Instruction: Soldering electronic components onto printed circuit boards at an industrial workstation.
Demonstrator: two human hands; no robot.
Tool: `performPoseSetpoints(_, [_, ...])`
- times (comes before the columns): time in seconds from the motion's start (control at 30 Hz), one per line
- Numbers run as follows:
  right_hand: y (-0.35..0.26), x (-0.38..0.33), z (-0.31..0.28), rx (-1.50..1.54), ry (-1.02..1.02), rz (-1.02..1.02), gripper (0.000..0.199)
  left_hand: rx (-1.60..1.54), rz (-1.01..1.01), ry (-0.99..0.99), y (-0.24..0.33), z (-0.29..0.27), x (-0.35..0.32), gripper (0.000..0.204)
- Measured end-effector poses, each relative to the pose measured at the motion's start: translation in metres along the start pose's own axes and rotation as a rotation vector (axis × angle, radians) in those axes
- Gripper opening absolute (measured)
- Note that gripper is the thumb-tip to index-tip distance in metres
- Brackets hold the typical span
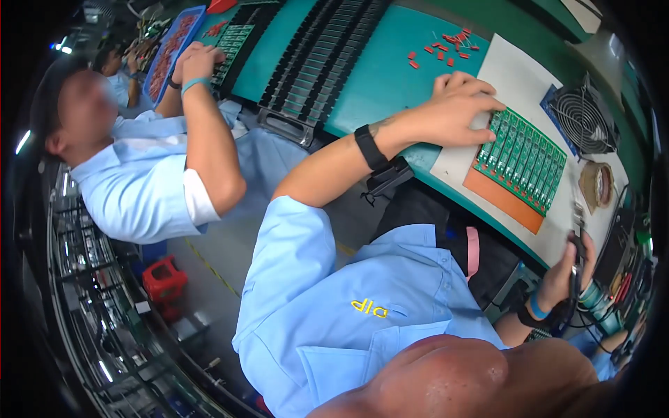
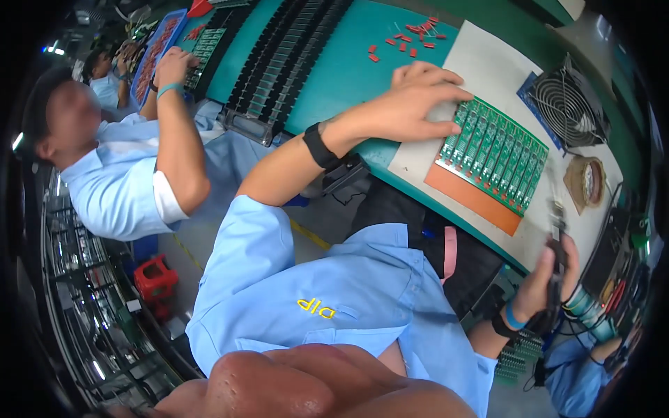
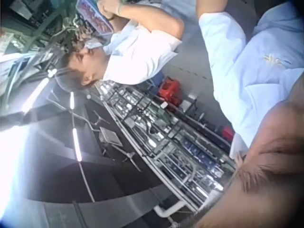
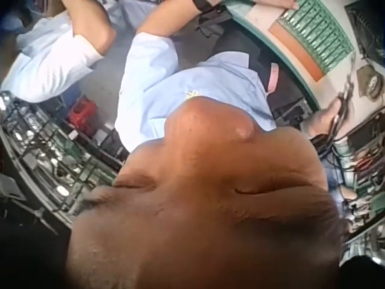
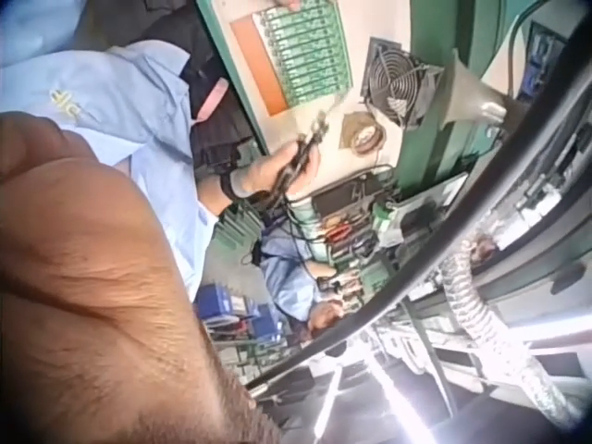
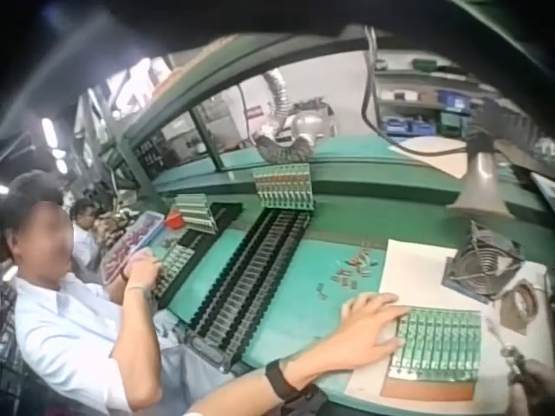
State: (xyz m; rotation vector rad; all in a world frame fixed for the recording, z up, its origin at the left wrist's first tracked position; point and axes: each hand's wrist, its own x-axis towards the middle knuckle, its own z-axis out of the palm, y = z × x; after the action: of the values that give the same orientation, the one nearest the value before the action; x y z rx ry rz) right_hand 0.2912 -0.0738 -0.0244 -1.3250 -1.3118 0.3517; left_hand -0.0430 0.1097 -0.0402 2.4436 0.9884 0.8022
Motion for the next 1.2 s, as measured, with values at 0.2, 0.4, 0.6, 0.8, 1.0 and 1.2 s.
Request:
performPoseSetpoints(0.2, [0.037, 0.007, -0.035, -0.322, 0.29, 0.077, 0.038, -0.03, 0.002, 0.001, -0.004, 0.006, -0.001, 0.055])
performPoseSetpoints(0.4, [0.004, -0.003, 0.0, 0.108, 0.117, -0.01, 0.042, 0.014, 0.02, 0.016, -0.004, 0.003, -0.003, 0.055])
performPoseSetpoints(0.6, [-0.043, -0.005, 0.058, 0.083, -0.231, 0.17, 0.041, 0.065, 0.034, 0.005, 0.006, -0.01, 0.003, 0.053])
performPoseSetpoints(0.8, [-0.047, 0.017, 0.088, 0.141, -0.267, -0.024, 0.039, -0.034, -0.188, -0.234, 0.032, -0.04, 0.016, 0.054])
performPoseSetpoints(1.0, [-0.044, 0.019, 0.093, 0.121, -0.358, -0.016, 0.039, -0.049, -0.202, -0.229, 0.038, -0.041, 0.022, 0.055])
performPoseSetpoints(1.2, [-0.04, 0.02, 0.094, 0.07, -0.358, -0.036, 0.037, -0.076, -0.225, -0.244, 0.035, -0.042, 0.018, 0.056])
